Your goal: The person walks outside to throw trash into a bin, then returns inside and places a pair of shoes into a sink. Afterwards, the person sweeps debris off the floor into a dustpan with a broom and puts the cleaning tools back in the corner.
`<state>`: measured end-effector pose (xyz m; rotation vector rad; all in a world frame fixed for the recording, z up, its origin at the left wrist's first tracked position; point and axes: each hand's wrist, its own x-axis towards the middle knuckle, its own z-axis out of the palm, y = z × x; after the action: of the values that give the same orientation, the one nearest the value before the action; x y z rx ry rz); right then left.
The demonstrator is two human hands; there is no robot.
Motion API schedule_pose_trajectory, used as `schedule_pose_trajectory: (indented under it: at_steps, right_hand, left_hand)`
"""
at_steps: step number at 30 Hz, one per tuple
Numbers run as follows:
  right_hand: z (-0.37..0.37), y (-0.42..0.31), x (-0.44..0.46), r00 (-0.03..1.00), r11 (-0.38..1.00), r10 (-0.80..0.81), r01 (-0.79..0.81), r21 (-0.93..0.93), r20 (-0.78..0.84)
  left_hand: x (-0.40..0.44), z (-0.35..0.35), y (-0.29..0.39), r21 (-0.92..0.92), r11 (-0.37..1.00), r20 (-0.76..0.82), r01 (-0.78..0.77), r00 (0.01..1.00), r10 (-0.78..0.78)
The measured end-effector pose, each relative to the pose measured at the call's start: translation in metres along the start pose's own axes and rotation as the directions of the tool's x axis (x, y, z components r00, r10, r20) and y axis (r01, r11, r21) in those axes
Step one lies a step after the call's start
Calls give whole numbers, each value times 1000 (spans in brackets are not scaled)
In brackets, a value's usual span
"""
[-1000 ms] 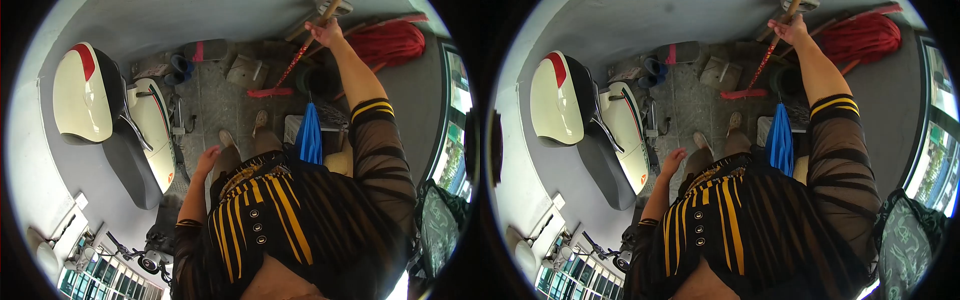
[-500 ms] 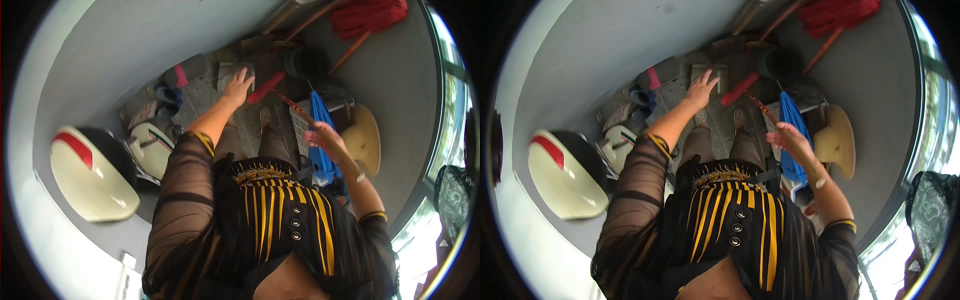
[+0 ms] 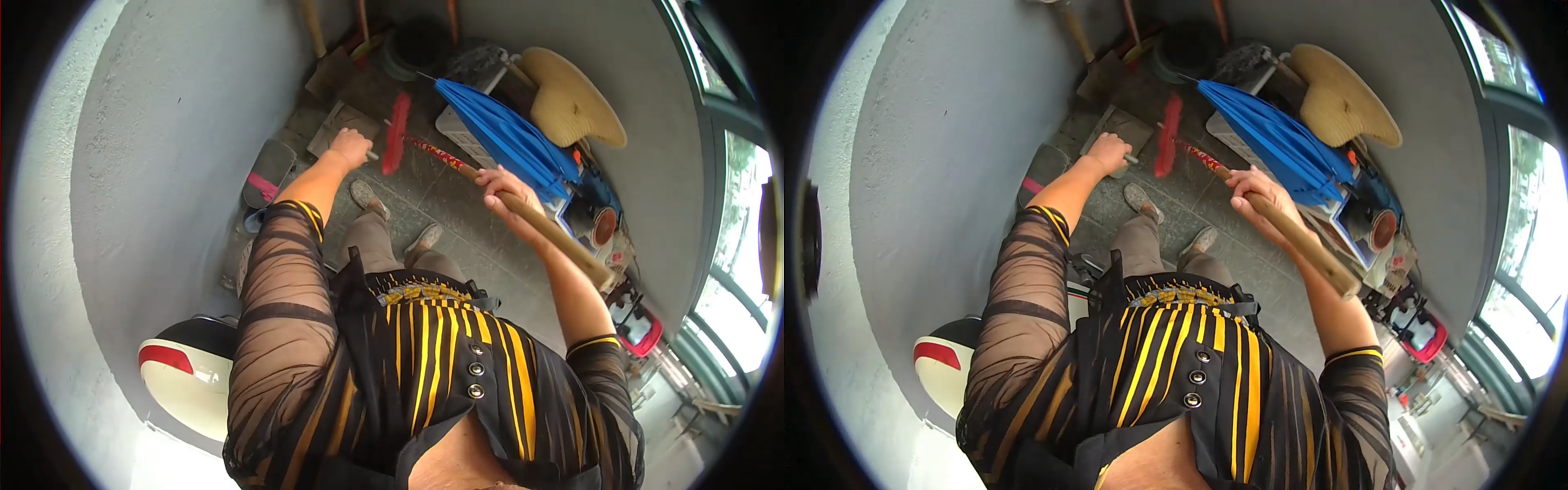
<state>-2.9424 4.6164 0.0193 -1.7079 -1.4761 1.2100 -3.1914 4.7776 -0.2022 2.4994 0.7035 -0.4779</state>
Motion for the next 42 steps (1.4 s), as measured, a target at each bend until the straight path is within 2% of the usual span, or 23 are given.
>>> schedule_pose_trajectory:
  at_steps: [1,2,4,6,7,12,14,16,18,21,22,24,27,30,32,33,34,36,37,38,40,41,42]
  right_hand:
    - [-9,-9,-8,997,997,-71,72,-32,43]
    - [-18,-15,-17,985,987,-144,150,-63,92]
    - [-30,-16,-43,972,975,-210,217,-56,102]
    - [-34,-14,-76,993,994,107,-108,20,55]
    - [-31,-12,-86,997,997,75,-76,15,20]
    - [-38,6,-176,966,866,183,-71,495,-182]
    - [-45,12,-208,950,844,185,-21,535,-253]
    - [-53,11,-243,920,926,87,67,371,-382]
    - [-55,12,-276,911,806,158,105,583,-381]
    - [-45,60,-313,859,840,93,203,503,-503]
    - [-40,81,-329,833,928,100,119,352,-544]
    - [-31,115,-364,758,1000,11,-10,5,-653]
    - [-30,140,-398,614,987,153,-138,86,-774]
    - [-47,124,-432,607,870,20,-402,-285,-794]
    - [-63,126,-448,588,845,4,-435,-312,-809]
    - [-68,133,-457,555,837,23,-465,-287,-831]
    - [-67,139,-465,440,884,206,-466,-26,-874]
    - [-79,156,-485,474,892,434,-347,290,-766]
    - [-84,160,-498,506,913,358,-367,179,-784]
    - [-95,155,-511,584,882,401,-453,127,-705]
    - [-103,164,-537,542,869,482,-394,298,-688]
    - [-106,168,-546,467,845,533,-330,420,-705]
    - [-110,173,-558,463,843,537,-326,428,-705]
  left_hand:
    - [-1,8,14,-54,998,-107,-45,994,39]
    - [-4,4,32,-36,998,-108,-51,993,47]
    - [-7,-5,80,-216,975,-145,-55,989,24]
    - [-12,-4,129,-323,946,-188,-24,981,-39]
    - [-15,-4,147,-375,927,-174,-1,982,-70]
    - [-34,26,271,-395,917,-181,-46,983,-28]
    - [-37,24,315,-370,927,-113,-59,993,19]
    - [-34,27,355,-425,902,-148,-79,989,17]
    - [-24,38,391,-384,912,-156,-142,984,88]
    - [-15,60,450,-661,722,-138,-204,979,150]
    - [-20,62,472,-731,633,-149,-256,964,219]
    - [-26,74,505,-721,633,-45,-282,931,363]
    - [-25,98,550,-670,674,8,-311,905,425]
    - [-19,78,589,-622,691,64,-368,856,514]
    - [-15,66,618,-665,567,-34,-486,779,626]
    - [-14,57,633,-650,577,3,-494,758,653]
    - [-12,47,647,-649,575,6,-497,753,658]
    - [-9,36,671,-636,599,68,-487,737,672]
    - [-6,39,682,-630,572,49,-525,708,705]
    - [-3,43,693,-625,543,34,-561,675,737]
    - [4,53,720,-589,534,27,-607,645,763]
    - [10,55,732,-567,480,9,-670,578,816]
    - [18,55,745,-542,420,-13,-728,507,862]
